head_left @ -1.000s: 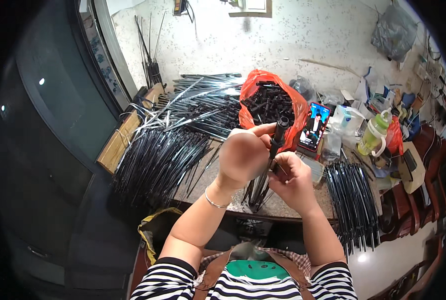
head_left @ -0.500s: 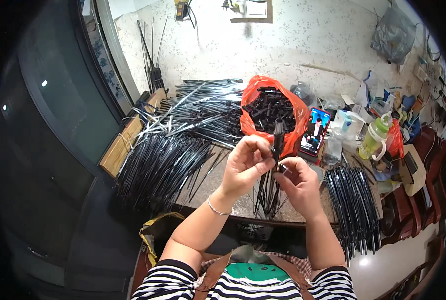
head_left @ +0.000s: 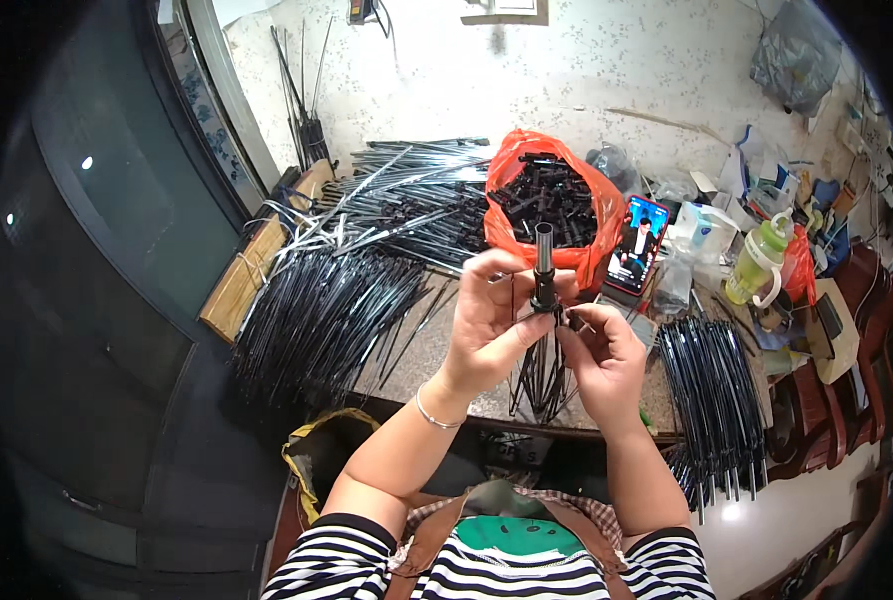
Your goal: Assembling and crimping wire bundles with connectors at a manufacturing workstation.
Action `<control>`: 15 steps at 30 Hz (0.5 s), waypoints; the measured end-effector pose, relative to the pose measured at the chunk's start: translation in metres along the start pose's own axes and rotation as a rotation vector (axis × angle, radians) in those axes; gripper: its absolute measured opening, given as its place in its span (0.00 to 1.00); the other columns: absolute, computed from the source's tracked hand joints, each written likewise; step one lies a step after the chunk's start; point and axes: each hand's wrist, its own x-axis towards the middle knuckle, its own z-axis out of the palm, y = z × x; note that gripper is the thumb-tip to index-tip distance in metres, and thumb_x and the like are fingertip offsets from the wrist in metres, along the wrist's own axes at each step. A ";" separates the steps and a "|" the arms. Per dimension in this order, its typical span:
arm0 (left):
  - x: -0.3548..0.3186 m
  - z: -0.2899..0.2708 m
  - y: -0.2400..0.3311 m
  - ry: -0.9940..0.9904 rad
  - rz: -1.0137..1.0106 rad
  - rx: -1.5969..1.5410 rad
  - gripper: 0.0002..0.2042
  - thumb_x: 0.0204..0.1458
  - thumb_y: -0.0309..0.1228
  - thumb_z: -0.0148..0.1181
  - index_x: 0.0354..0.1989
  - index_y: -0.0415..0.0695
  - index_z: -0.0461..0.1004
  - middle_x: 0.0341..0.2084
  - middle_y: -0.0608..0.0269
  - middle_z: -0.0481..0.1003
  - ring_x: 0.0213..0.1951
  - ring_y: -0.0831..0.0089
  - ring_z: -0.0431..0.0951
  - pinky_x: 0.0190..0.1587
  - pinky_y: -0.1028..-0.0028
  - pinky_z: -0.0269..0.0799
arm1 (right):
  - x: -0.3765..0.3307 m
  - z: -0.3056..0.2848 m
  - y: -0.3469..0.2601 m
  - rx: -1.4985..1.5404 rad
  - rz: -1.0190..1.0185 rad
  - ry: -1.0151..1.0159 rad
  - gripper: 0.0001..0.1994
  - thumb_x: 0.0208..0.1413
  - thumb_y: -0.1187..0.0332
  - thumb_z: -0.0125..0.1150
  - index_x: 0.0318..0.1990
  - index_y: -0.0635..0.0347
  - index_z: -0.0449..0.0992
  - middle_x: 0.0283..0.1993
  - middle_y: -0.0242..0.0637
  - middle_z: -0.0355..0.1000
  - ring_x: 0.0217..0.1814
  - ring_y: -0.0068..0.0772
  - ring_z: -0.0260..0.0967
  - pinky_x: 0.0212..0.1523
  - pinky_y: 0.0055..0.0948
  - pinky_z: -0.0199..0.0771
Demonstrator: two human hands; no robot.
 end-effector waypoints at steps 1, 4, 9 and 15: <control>-0.004 -0.004 -0.003 0.000 -0.065 0.033 0.17 0.35 0.12 0.47 0.34 0.41 0.53 0.34 0.52 0.64 0.41 0.67 0.64 0.43 0.73 0.60 | 0.000 -0.001 0.002 0.051 0.044 0.002 0.08 0.38 0.79 0.53 0.30 0.64 0.65 0.18 0.26 0.59 0.17 0.11 0.52 0.17 0.12 0.54; -0.005 -0.007 -0.005 0.056 -0.048 0.187 0.10 0.34 0.12 0.50 0.25 0.38 0.59 0.33 0.54 0.63 0.39 0.71 0.65 0.41 0.75 0.61 | -0.002 0.001 -0.001 0.056 0.028 -0.018 0.08 0.40 0.80 0.51 0.31 0.65 0.64 0.19 0.24 0.59 0.18 0.09 0.53 0.16 0.09 0.54; -0.002 -0.013 0.000 -0.025 0.076 0.267 0.12 0.33 0.13 0.51 0.26 0.39 0.59 0.31 0.57 0.63 0.39 0.68 0.65 0.40 0.73 0.62 | -0.007 0.005 -0.008 0.069 0.108 -0.029 0.09 0.40 0.79 0.52 0.32 0.66 0.65 0.21 0.25 0.60 0.18 0.09 0.54 0.17 0.09 0.54; -0.005 -0.025 -0.002 -0.107 0.081 0.311 0.16 0.34 0.13 0.50 0.31 0.40 0.55 0.31 0.54 0.63 0.38 0.63 0.66 0.40 0.69 0.63 | -0.009 0.006 -0.009 0.085 0.117 -0.026 0.09 0.39 0.79 0.52 0.32 0.66 0.65 0.24 0.27 0.61 0.19 0.10 0.56 0.17 0.09 0.56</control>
